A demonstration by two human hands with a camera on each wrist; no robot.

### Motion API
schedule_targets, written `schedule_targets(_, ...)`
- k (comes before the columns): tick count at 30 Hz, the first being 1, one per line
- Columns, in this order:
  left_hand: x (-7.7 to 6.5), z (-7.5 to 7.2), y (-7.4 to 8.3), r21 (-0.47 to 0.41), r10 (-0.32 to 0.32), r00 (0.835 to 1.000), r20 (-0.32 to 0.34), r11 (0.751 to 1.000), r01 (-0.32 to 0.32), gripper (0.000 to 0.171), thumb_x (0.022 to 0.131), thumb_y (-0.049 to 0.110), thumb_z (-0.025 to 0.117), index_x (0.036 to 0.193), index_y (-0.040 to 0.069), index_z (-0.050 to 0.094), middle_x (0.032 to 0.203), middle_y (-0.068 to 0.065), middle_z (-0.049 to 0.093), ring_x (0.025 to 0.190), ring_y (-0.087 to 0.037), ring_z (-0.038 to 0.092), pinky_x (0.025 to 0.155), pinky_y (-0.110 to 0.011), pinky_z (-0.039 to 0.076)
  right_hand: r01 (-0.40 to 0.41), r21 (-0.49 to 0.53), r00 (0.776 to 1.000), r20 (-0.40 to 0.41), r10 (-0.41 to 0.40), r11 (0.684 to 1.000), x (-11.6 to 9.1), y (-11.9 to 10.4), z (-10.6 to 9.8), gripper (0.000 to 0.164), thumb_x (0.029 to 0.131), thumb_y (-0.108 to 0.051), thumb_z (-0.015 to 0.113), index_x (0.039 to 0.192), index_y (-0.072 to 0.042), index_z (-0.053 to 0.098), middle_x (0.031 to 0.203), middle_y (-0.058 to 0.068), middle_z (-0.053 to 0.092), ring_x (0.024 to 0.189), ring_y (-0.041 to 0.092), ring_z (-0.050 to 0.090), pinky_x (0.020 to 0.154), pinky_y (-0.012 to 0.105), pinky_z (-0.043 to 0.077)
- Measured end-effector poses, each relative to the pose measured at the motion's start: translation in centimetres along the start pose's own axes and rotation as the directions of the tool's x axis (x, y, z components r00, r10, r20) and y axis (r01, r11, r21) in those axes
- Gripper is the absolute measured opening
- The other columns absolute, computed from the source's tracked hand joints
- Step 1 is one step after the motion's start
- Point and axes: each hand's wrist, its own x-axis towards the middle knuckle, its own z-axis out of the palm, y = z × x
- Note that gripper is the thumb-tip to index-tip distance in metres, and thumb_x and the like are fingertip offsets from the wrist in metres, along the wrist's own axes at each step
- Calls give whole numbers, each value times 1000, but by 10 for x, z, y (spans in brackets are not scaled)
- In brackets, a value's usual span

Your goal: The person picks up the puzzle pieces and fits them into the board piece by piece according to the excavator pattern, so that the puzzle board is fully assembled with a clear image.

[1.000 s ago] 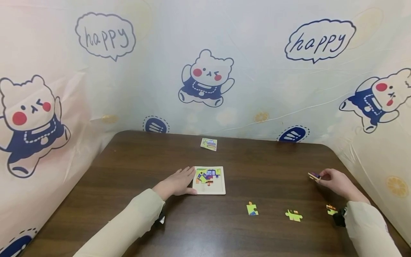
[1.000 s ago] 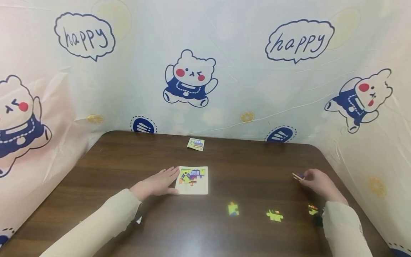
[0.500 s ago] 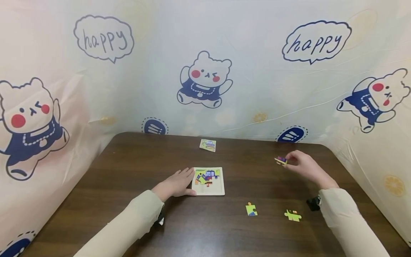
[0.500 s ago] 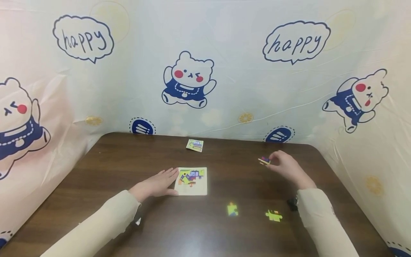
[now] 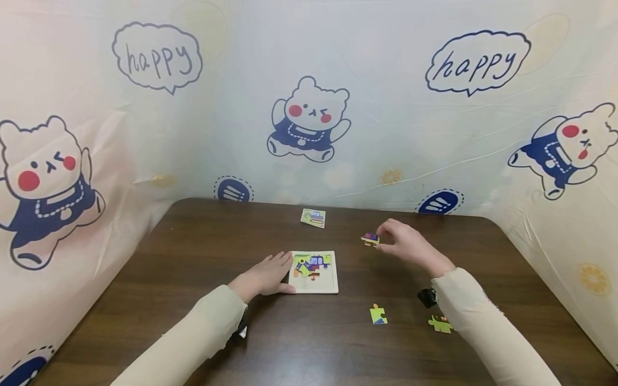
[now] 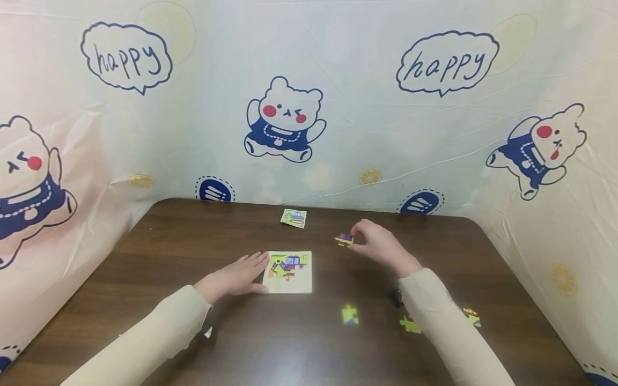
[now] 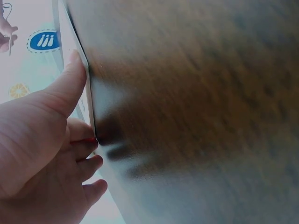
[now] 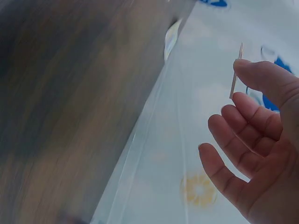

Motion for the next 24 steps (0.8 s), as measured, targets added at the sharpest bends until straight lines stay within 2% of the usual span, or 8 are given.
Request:
schedule_targets(6, 1, 1, -1, 0, 2, 1000, -4, 1000, -2, 81, 87, 48, 55, 142, -4, 26, 149, -16, 20, 136, -31, 16, 107, -45, 16, 46, -18, 998, 32, -45, 999, 14, -25, 18, 23, 77, -18, 75, 91, -7, 62, 94, 5, 58, 86, 23, 56, 79, 40, 48)
schedule_targets(12, 2, 3, -3, 8, 2, 1000, 4, 1000, -2, 82, 87, 50, 55, 143, -3, 26, 149, -16, 20, 136, -30, 16, 107, -46, 16, 66, -62, 994, 87, -61, 996, 23, -40, 42, 24, 77, -20, 76, 93, -9, 62, 94, 3, 59, 80, 17, 54, 73, 34, 49)
schedule_targets(19, 2, 3, -3, 18, 3, 1000, 5, 1000, -3, 82, 87, 50, 55, 143, -3, 26, 149, -16, 20, 136, -30, 16, 107, -46, 16, 109, -67, 983, 156, -98, 992, 28, -51, 67, 23, 78, -22, 75, 94, -10, 64, 92, -1, 57, 73, 13, 50, 65, 29, 47)
schedule_targets(24, 2, 1, -2, 7, 3, 1000, 0, 1000, -3, 81, 87, 49, 55, 142, -3, 27, 149, -16, 21, 136, -31, 16, 108, -46, 16, 111, -70, 974, 208, -94, 991, 30, -54, 79, 25, 78, -24, 75, 97, -11, 65, 92, -2, 57, 74, 11, 50, 70, 27, 47)
